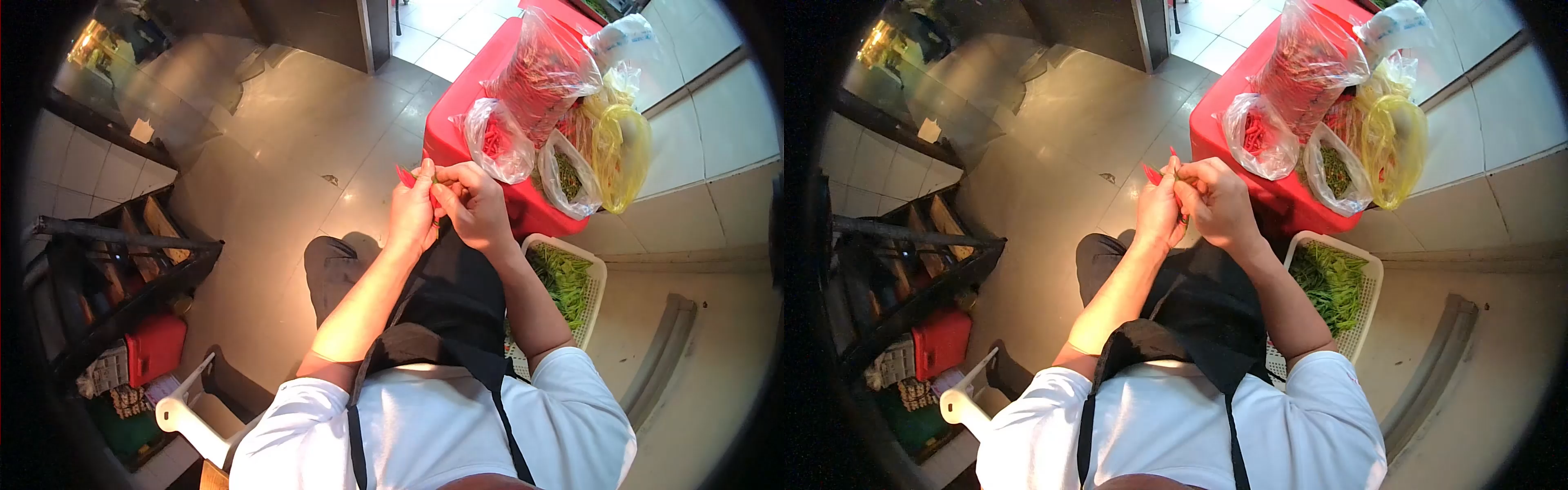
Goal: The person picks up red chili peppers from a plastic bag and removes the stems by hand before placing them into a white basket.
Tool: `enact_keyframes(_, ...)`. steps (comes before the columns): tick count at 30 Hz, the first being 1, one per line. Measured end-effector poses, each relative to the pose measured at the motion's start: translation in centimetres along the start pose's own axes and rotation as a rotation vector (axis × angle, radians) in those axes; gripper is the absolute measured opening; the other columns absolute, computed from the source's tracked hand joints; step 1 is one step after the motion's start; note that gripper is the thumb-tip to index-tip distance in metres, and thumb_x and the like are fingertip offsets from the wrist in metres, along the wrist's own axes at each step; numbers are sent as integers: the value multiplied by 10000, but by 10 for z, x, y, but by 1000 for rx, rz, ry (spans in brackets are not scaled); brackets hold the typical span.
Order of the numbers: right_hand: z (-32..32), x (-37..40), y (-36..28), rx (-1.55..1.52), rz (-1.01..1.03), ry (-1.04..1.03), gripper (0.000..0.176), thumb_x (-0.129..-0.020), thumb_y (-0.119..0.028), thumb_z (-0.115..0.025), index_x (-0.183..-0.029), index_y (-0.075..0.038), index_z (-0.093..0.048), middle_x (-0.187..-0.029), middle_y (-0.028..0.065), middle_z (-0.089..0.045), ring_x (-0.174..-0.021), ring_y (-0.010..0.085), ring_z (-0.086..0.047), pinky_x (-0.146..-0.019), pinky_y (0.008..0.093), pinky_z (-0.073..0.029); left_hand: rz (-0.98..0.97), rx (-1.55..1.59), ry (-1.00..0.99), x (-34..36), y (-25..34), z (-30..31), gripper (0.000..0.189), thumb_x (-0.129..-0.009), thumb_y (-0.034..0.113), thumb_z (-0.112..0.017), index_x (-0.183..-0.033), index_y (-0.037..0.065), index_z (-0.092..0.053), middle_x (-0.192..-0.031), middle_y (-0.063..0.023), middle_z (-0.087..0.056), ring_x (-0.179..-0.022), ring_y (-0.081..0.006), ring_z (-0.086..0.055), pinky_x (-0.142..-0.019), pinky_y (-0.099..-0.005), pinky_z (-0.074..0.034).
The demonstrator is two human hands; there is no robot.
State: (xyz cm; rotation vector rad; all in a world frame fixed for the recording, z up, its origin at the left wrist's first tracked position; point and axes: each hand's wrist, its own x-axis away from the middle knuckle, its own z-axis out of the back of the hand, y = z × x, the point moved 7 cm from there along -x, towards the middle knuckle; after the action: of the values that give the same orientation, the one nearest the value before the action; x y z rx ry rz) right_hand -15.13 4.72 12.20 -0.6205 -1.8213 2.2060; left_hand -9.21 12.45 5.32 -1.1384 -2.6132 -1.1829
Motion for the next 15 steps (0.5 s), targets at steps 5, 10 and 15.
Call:
enact_keyframes(5, 22, -7, -5, -165, -57, 89, 63, -914, -25, -580, -959, 14, -599, -852, 18, -584, -770, 47, -567, -678, 192, -459, 94, -77, -48, 2, 2, 4, 283, -978, 314, -567, -948, 33, -590, -738, -22, -569, -534, -73, -488, -428, -204, -360)
enact_keyframes(10, 29, -15, 1, -218, -153, -43, 61, -916, -21, -573, -956, 21, -591, -801, 21, -611, -697, 57, -575, -638, 202, -468, 209, -117, -307, 12, 4, -5, 282, -958, 306, -601, -969, 24, -615, -704, -11, -547, -510, -62, -460, -422, -198, -329)
enact_keyframes(15, 31, -15, 2, -134, -165, -177, 81, -917, -54, -576, -929, 23, -600, -755, 36, -622, -645, 76, -586, -584, 219, -468, 202, -250, -294, 13, 6, -3, 269, -939, 298, -634, -937, 29, -636, -681, 1, -547, -505, -60, -463, -428, -200, -331)
